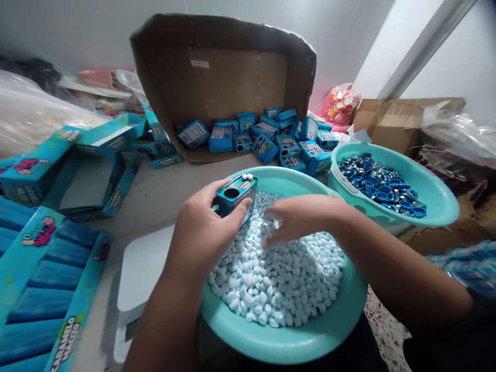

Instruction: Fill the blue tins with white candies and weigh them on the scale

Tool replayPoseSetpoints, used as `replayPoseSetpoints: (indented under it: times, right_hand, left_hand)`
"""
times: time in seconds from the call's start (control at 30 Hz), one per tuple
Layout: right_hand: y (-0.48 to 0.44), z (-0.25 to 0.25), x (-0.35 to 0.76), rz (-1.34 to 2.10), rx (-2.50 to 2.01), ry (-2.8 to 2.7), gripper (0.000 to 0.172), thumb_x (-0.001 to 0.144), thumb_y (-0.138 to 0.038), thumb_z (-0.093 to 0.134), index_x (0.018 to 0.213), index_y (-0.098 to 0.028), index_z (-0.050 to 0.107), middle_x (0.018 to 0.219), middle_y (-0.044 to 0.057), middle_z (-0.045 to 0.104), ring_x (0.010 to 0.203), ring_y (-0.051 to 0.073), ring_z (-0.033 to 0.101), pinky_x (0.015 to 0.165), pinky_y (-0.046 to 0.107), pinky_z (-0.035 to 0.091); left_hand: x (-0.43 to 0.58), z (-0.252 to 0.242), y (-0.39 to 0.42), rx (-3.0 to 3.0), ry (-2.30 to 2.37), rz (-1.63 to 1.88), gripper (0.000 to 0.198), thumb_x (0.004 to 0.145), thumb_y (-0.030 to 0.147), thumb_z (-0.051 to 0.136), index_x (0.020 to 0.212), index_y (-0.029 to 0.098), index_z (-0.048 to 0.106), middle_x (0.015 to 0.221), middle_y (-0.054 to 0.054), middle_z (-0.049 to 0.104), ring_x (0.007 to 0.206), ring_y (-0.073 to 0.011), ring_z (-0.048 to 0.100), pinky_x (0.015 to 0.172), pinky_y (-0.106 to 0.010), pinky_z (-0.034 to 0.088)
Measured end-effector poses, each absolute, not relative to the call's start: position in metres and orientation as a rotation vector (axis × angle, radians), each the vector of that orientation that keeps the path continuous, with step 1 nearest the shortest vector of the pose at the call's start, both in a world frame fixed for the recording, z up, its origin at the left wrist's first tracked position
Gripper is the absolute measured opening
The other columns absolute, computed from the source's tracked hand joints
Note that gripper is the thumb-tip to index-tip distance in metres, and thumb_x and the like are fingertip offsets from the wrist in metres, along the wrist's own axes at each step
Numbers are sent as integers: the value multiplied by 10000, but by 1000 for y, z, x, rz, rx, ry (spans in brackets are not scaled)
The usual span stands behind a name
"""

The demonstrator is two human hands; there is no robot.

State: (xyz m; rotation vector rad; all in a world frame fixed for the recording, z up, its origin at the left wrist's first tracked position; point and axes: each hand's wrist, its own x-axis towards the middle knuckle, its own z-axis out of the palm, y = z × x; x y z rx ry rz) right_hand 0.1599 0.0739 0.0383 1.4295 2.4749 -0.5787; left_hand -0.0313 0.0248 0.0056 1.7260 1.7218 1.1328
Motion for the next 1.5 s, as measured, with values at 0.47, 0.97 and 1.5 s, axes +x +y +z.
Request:
replayPoseSetpoints:
  times: [0.47,0.97,1.5]
  right_hand:
    - [65,48,163,-837,1111,2672,187,787,-288,807,953,-202,810,839,11,769,695,144,635,615,265,412]
    - [82,97,128,-585,1151,2927,64,779,-198,746,824,-191,791,736,-3,710,643,122,560,585,287,369]
    - [80,89,142,-708,1112,3066,287,769,-59,690,1023,-180,748,980,1,742,863,133,648,735,231,457]
  left_hand:
    - [-35,0,28,1716,1599,1053,498,801,482,751,1223,220,720,1145,-87,771,1027,-299,726,886,-429,598]
    - [-38,3,26,1870,1395,955,271,862,388,690,1102,278,750,1022,-11,781,854,-237,723,727,-352,558]
    - [-38,1,27,1834,1352,964,307,862,428,703,1126,276,740,993,-7,787,871,-245,740,730,-351,577]
